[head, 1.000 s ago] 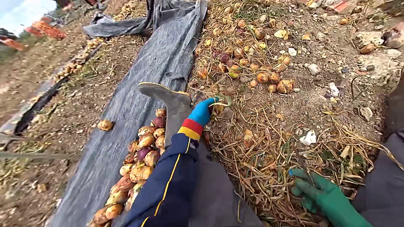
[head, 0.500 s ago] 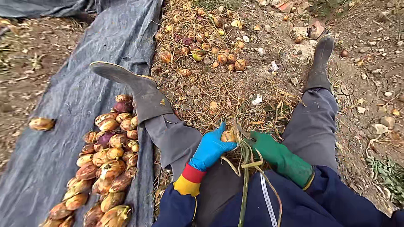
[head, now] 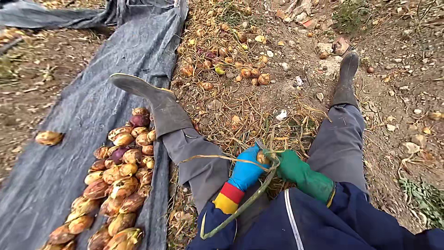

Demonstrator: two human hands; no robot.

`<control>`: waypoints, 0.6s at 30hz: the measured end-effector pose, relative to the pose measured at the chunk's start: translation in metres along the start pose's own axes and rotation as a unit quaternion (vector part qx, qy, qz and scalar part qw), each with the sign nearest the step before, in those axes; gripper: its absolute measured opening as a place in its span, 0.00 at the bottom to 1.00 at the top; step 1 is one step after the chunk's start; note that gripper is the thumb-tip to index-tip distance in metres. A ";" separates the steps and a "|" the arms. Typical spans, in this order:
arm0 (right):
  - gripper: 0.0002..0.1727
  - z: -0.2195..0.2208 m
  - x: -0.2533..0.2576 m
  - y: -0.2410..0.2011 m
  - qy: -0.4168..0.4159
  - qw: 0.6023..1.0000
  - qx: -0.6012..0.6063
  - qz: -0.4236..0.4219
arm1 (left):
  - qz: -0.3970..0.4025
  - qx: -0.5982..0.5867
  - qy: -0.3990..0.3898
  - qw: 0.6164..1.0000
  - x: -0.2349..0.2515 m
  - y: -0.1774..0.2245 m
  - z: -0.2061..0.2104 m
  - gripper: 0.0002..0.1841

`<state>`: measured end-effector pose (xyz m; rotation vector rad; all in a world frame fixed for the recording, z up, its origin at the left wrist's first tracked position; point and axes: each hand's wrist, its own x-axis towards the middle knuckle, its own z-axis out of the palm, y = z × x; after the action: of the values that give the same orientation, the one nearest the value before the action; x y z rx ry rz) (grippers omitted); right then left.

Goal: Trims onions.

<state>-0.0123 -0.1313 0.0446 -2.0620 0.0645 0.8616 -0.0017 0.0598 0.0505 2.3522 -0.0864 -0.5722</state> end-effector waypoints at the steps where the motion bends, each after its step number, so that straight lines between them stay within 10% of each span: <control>1: 0.22 0.002 0.009 0.008 0.001 0.998 0.063 0.012 | -0.006 0.018 -0.007 1.000 -0.002 0.009 -0.003 0.19; 5: 0.29 0.001 -0.004 0.007 -0.025 0.972 0.231 -0.045 | -0.075 0.161 0.158 0.971 0.034 -0.027 -0.008 0.40; 8: 0.32 0.000 -0.008 0.007 0.026 0.940 0.329 -0.092 | -0.145 -0.127 0.245 0.950 0.039 -0.060 -0.040 0.35; 11: 0.27 0.006 0.015 0.016 0.090 0.951 0.292 -0.039 | -0.169 -0.590 0.193 0.765 0.030 -0.053 -0.046 0.36; 14: 0.35 0.016 0.019 0.002 0.143 0.982 0.125 -0.016 | -0.168 -0.724 0.140 0.654 0.019 -0.029 -0.025 0.43; 18: 0.42 0.023 0.014 -0.009 0.194 0.979 0.048 -0.035 | -0.104 -0.706 0.136 0.687 0.009 -0.010 0.026 0.36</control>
<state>-0.0116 -0.1048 0.0343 -2.0993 0.2384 0.3959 -0.0058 0.0491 0.0239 0.8577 0.5773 -0.1858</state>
